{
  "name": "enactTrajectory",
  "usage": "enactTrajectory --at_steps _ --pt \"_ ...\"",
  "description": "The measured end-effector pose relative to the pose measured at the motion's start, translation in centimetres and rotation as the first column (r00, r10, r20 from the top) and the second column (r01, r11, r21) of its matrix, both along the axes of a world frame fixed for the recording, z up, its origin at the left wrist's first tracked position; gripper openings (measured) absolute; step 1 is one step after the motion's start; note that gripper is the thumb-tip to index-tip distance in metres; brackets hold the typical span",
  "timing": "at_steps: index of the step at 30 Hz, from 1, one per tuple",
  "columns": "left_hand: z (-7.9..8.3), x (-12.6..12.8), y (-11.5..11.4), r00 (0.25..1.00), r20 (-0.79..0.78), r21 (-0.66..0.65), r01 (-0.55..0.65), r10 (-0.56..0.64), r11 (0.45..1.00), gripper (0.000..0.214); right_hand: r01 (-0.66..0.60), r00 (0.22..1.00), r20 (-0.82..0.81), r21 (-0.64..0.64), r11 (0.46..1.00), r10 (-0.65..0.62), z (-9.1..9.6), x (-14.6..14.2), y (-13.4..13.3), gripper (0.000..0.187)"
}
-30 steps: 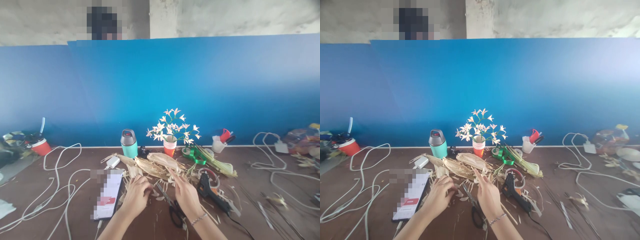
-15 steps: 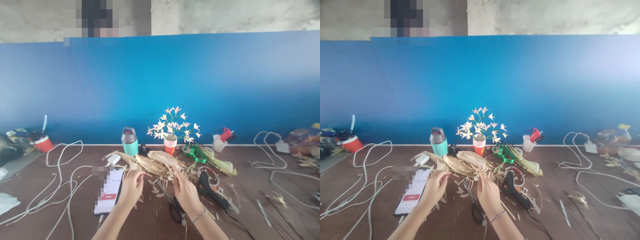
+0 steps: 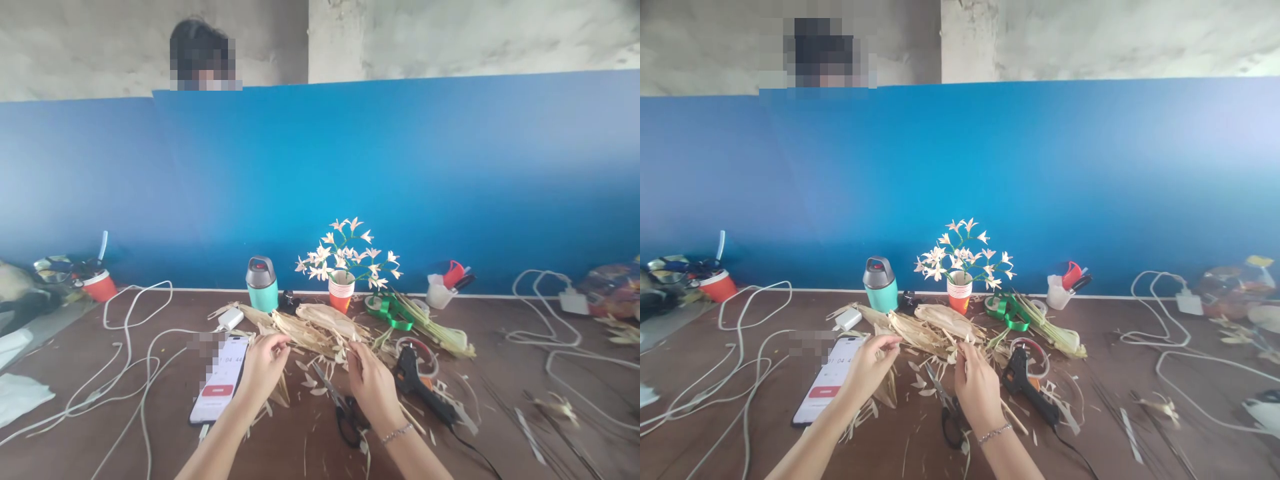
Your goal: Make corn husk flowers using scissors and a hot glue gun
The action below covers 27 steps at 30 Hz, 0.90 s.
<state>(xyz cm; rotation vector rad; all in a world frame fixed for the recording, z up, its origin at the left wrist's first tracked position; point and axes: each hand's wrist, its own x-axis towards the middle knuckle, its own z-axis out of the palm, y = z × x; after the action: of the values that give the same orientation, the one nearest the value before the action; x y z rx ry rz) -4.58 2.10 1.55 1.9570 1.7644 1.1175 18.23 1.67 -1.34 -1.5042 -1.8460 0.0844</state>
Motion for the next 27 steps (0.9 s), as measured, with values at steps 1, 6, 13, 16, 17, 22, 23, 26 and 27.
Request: enactTrajectory --at_steps 1,6,13,16,17,22,23,26,27 --pt "0.1 0.1 0.0 0.998 -0.053 -0.008 0.016 -0.016 1.000 0.022 0.001 1.000 -0.003 -0.002 1.000 -0.001 0.0 0.0 0.0 0.027" --pt "0.8 0.9 -0.2 0.926 -0.374 -0.019 0.056 -0.059 0.998 0.022 -0.012 0.999 -0.041 0.014 1.000 0.013 0.7 -0.1 0.3 0.022" --pt "0.8 2.3 0.9 0.777 -0.615 -0.094 0.099 -0.136 0.991 0.018 -0.055 0.998 0.012 -0.104 0.993 0.057 3.7 -0.7 0.0 0.020" --pt "0.9 2.9 0.9 0.784 -0.606 -0.099 0.095 -0.135 0.991 0.022 -0.081 0.994 0.056 -0.181 0.980 0.092 5.3 -0.7 0.3 0.018" --pt "1.0 3.1 0.6 0.788 -0.599 -0.095 0.105 -0.141 0.990 0.022 -0.087 0.992 0.073 -0.211 0.974 0.105 5.8 -0.6 0.4 0.017" --pt "1.7 4.6 -1.9 0.854 -0.437 -0.068 0.280 -0.281 0.958 0.018 -0.135 0.984 0.077 -0.258 0.957 0.160 7.9 0.0 1.8 0.019" --pt "1.6 4.9 -2.4 0.851 -0.385 -0.090 0.351 -0.358 0.932 0.019 -0.145 0.983 0.071 -0.255 0.956 0.169 8.1 0.2 2.0 0.020" --pt "0.7 5.5 -3.7 0.791 -0.313 -0.131 0.512 -0.526 0.849 0.025 -0.166 0.981 0.054 -0.255 0.953 0.186 8.5 0.8 2.5 0.023" --pt "0.3 5.5 -4.0 0.789 -0.321 -0.138 0.509 -0.524 0.850 0.027 -0.174 0.980 0.047 -0.259 0.950 0.192 8.6 1.0 2.5 0.024"
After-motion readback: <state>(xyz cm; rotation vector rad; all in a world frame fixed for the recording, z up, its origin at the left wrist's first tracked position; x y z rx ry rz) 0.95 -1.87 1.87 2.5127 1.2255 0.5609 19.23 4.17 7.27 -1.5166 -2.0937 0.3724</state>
